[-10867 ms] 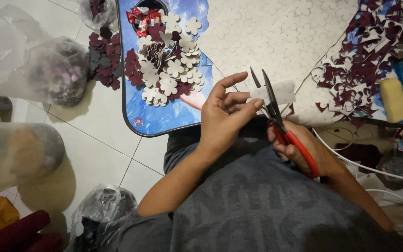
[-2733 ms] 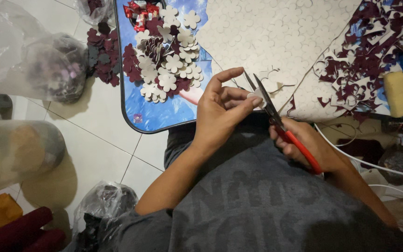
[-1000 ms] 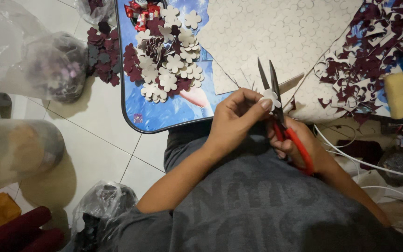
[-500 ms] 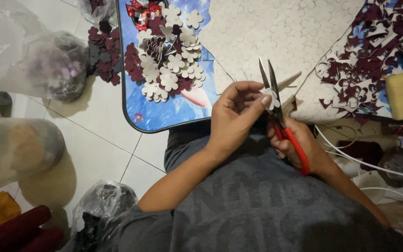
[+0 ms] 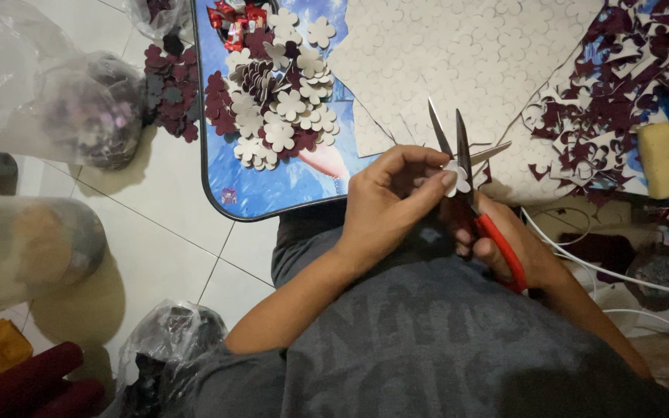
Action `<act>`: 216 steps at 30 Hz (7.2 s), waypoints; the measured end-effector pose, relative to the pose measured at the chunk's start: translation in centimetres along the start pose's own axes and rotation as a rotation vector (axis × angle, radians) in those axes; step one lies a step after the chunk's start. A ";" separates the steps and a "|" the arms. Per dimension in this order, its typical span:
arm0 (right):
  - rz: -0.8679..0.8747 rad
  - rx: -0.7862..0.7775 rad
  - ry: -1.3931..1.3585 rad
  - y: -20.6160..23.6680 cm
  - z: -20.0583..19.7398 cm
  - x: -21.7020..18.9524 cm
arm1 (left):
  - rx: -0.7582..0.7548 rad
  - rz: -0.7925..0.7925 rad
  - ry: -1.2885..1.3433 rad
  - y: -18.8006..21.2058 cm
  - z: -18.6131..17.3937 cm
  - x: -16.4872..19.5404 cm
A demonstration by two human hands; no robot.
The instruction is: The person sits on the floor with a white felt sheet patterned with flower outlines on their lap and cuts out flower shapes with red-handled scissors. They rotate and reposition the sheet between cuts, trim out individual flowers, and add the cut pieces to piles of finished white and maroon flowers on the small table.
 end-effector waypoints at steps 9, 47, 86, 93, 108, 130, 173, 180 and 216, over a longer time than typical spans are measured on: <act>-0.038 0.007 -0.002 -0.1 0.0 -0.5 | -0.007 -0.004 -0.057 -0.1 -0.3 0.5; 0.102 0.020 0.090 0.5 -1.1 2.4 | 0.029 0.045 0.055 -0.6 -1.9 1.2; 0.116 0.084 -0.148 0.4 -2.0 3.6 | 0.165 0.121 0.154 -2.0 -6.1 -0.7; 0.103 0.139 -0.193 0.9 -2.4 4.0 | 0.437 0.621 -0.867 -0.5 -6.8 7.2; 0.110 0.118 -0.195 1.3 -2.9 5.5 | 0.015 0.641 -1.015 -3.1 2.6 2.5; 0.003 0.075 0.058 0.8 -1.9 1.0 | 0.198 0.287 0.344 -7.8 -3.1 3.2; 0.000 0.190 0.059 2.8 -0.5 -1.8 | -0.140 -0.141 0.390 -2.0 2.2 -1.6; -0.005 0.161 0.040 2.8 -0.2 -1.0 | -0.185 -0.160 0.362 -1.6 2.0 -1.6; 0.104 0.176 -0.097 3.6 -0.2 1.5 | -0.142 -0.157 0.174 -1.5 1.0 -0.2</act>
Point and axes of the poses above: each hand's wrist, its own y-axis away from the middle knuckle, its own z-axis out of the palm, x = y × z, the point moved 9 cm from there along -y, towards the middle knuckle, and after that the axes turned 3 degrees about -z, right-handed, at the moved point
